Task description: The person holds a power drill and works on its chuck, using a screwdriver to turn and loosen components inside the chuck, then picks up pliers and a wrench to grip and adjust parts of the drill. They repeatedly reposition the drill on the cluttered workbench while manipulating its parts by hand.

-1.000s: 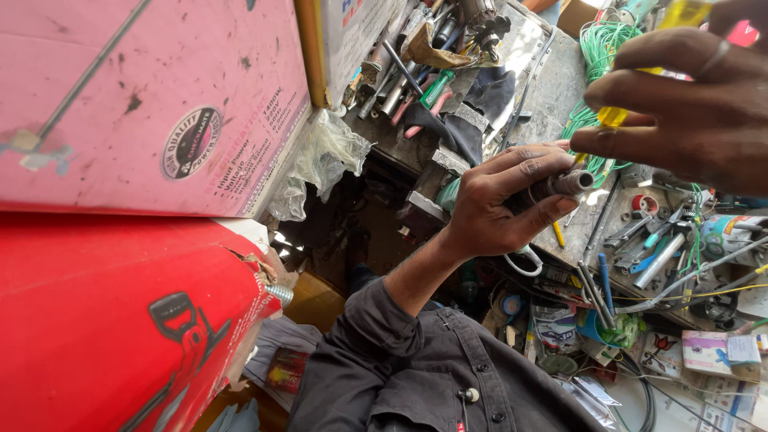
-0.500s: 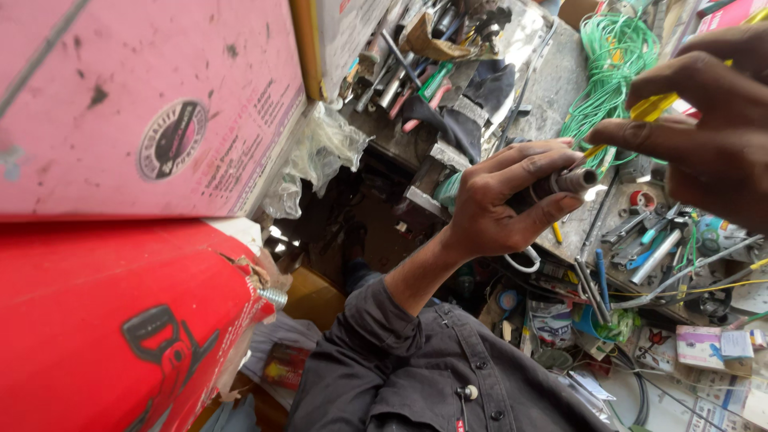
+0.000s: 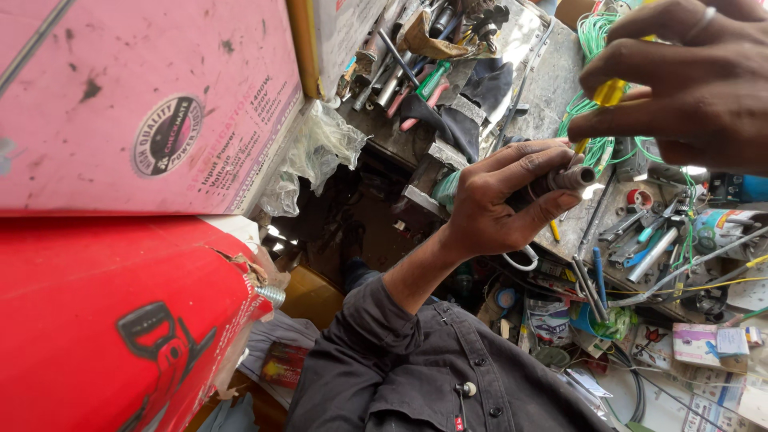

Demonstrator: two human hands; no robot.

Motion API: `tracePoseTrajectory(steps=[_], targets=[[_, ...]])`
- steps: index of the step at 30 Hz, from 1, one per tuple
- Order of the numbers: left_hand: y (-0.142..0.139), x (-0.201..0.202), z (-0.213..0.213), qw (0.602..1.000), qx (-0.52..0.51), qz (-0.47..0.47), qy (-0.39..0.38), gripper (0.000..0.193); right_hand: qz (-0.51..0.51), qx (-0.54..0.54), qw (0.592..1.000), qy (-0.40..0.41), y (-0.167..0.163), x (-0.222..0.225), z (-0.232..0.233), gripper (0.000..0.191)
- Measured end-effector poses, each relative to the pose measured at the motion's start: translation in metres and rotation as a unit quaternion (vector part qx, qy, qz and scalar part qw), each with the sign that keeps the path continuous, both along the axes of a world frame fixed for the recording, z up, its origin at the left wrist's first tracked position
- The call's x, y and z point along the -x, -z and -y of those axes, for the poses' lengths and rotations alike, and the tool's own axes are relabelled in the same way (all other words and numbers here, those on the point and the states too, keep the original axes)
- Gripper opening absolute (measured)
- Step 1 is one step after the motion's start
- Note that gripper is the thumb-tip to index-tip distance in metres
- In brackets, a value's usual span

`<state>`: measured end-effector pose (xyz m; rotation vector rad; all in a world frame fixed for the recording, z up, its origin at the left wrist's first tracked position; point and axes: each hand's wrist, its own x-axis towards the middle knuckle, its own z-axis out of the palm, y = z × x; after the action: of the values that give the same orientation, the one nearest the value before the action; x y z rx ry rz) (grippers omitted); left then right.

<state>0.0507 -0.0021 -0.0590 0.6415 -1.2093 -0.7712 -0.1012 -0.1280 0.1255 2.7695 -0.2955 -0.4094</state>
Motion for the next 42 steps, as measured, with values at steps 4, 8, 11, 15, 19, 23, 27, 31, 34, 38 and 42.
tracePoseTrajectory(steps=[4,8,11,15,19,23,27,31,34,38,42], targets=[[-0.002,-0.001,0.001,1.0,0.015,0.006,-0.016,0.038,0.019,-0.025,0.999,-0.019,-0.004,0.002,-0.005,0.059],[-0.001,-0.002,0.002,0.999,0.02,0.016,-0.02,0.042,0.006,0.015,0.998,-0.056,-0.007,-0.008,-0.01,0.05],[0.001,-0.002,0.004,1.0,0.016,0.015,-0.002,0.042,-0.054,0.054,0.995,-0.059,-0.006,-0.024,-0.014,0.046],[0.003,-0.002,0.004,1.0,0.021,0.007,-0.002,0.043,-0.069,0.021,0.994,-0.086,-0.007,-0.034,-0.018,0.055],[0.001,-0.002,0.004,0.999,0.033,0.012,-0.015,0.044,-0.043,0.049,0.995,-0.069,-0.015,-0.017,-0.022,0.05],[-0.001,-0.002,0.004,1.0,0.029,0.009,-0.006,0.044,0.009,0.023,0.999,-0.047,-0.009,0.001,-0.024,0.051],[-0.003,-0.001,0.002,1.0,0.01,-0.004,0.006,0.043,0.019,0.022,0.999,-0.035,-0.003,0.004,-0.026,0.045],[-0.005,0.0,-0.001,1.0,0.013,-0.015,0.004,0.038,0.013,0.051,0.997,-0.065,-0.01,0.002,-0.029,0.046],[-0.008,0.001,-0.002,1.0,0.014,-0.017,-0.003,0.037,0.03,0.074,0.995,-0.06,-0.015,0.003,-0.033,0.044],[-0.012,0.002,-0.003,0.999,0.018,0.009,-0.033,0.034,0.024,0.141,0.989,-0.038,-0.016,0.009,-0.046,0.059],[-0.018,0.007,-0.001,0.996,0.04,0.02,-0.078,0.033,-0.026,0.263,0.96,-0.092,-0.019,0.011,-0.051,0.069]])
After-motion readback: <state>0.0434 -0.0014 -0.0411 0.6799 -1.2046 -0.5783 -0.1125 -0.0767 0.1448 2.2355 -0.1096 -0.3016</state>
